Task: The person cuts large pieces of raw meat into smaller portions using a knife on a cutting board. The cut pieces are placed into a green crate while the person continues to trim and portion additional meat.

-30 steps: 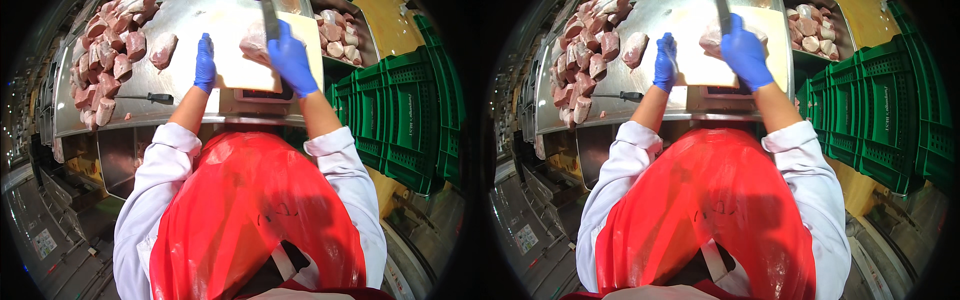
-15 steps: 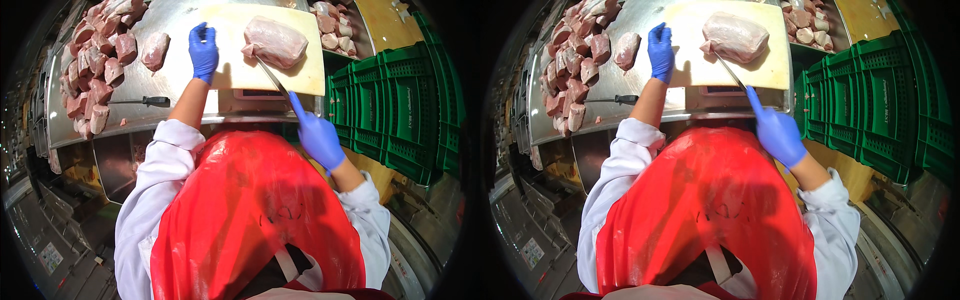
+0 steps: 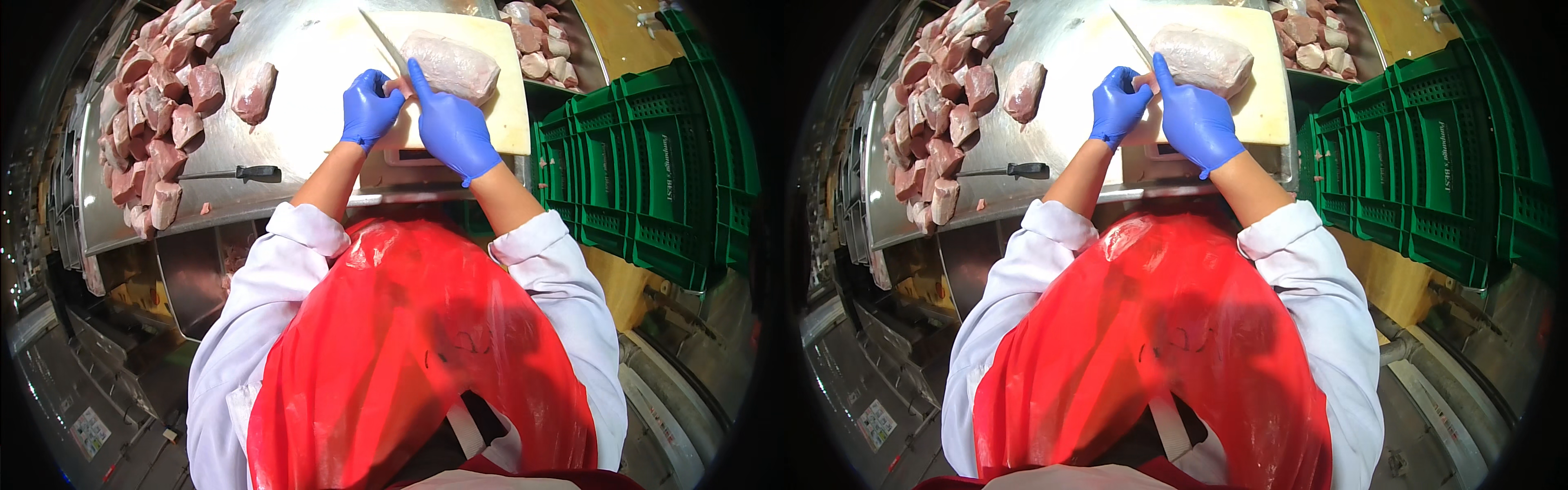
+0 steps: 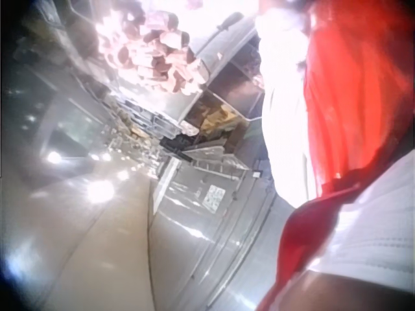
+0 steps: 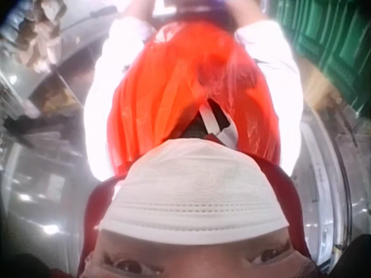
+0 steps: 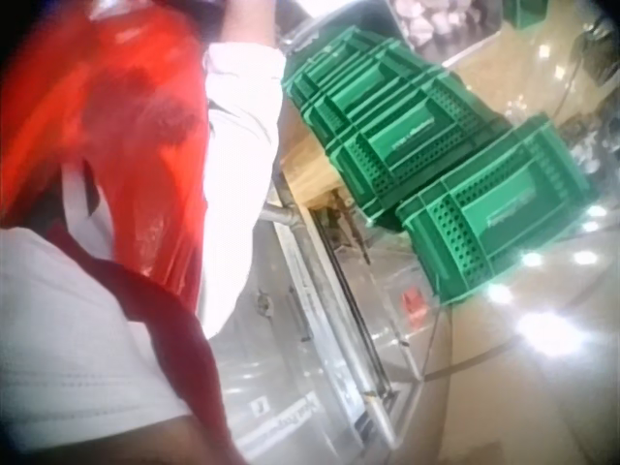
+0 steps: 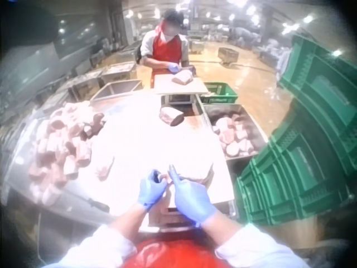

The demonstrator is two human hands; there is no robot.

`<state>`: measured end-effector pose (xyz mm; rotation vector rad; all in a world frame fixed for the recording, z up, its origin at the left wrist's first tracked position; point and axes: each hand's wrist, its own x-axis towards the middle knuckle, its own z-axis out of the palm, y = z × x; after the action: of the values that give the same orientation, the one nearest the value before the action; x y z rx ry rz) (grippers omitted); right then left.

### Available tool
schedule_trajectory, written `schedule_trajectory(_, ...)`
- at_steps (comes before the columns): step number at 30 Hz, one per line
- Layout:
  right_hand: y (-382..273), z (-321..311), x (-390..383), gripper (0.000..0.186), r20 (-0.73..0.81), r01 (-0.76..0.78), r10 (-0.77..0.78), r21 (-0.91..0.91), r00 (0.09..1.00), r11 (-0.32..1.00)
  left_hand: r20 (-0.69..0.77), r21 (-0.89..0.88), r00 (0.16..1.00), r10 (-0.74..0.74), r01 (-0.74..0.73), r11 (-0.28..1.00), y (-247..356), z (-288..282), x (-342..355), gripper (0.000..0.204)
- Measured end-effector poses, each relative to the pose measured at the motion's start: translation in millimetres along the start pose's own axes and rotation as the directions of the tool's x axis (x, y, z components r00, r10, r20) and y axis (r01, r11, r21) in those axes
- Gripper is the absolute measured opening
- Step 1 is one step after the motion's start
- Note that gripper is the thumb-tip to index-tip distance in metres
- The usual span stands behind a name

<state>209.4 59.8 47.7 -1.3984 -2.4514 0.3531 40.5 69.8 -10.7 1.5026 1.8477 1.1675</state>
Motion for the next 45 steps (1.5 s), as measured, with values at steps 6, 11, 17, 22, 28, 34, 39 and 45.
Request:
schedule_trajectory(6, 16.4, -63.3, -101.3, 0.080, 0.293, -0.019, 0.023, -0.014, 0.956, 1.000, -0.008, 0.045, 0.997, -0.081, 0.081, 0.996, -21.4, -44.4, 11.1, 0.026)
schedule_trajectory(11, 13.5, -58.0, -98.2, 0.080, 0.134, -0.390, 0.452, 0.745, 0.882, 0.541, 0.096, -0.309, 0.993, -0.074, 0.100, 0.946, 6.6, -29.3, 78.0, 0.030)
schedule_trajectory(17, 60.5, 9.5, 3.9, 0.084, -0.191, -0.072, 0.541, 0.901, 0.819, 0.427, 0.355, -0.052, 0.932, -0.075, 0.100, 0.994, 15.4, 18.5, 31.6, 0.039)
schedule_trajectory(22, 124.4, -19.5, 40.6, 0.081, -0.106, -0.061, 0.321, 0.882, 0.941, 0.468, 0.325, -0.176, 0.942, 0.089, -0.032, 0.984, 40.9, 32.8, -30.5, 0.031)
schedule_trajectory(28, 60.2, -33.5, -6.8, 0.076, -0.285, -0.034, 0.135, 0.335, 0.949, 0.942, 0.312, -0.077, 0.950, 0.012, 0.012, 0.997, 14.0, -34.7, -13.1, 0.026)
schedule_trajectory(34, 29.1, -8.1, -5.3, 0.079, -0.170, 0.004, 0.019, 0.137, 0.985, 0.991, 0.062, -0.312, 0.997, -0.038, 0.056, 0.949, -9.0, -60.0, 8.8, 0.020)
schedule_trajectory(39, 30.2, -17.2, -46.9, 0.083, -0.009, -0.017, 0.016, -0.112, 1.000, 0.994, -0.014, -0.433, 0.998, -0.062, 0.050, 0.900, -5.5, -46.7, 20.5, 0.018)
schedule_trajectory(45, 30.5, -57.2, -156.7, 0.085, 0.251, -0.071, 0.098, -0.117, 0.963, 0.991, 0.046, -0.479, 0.972, -0.230, 0.224, 0.849, 24.3, -12.9, 14.1, 0.025)
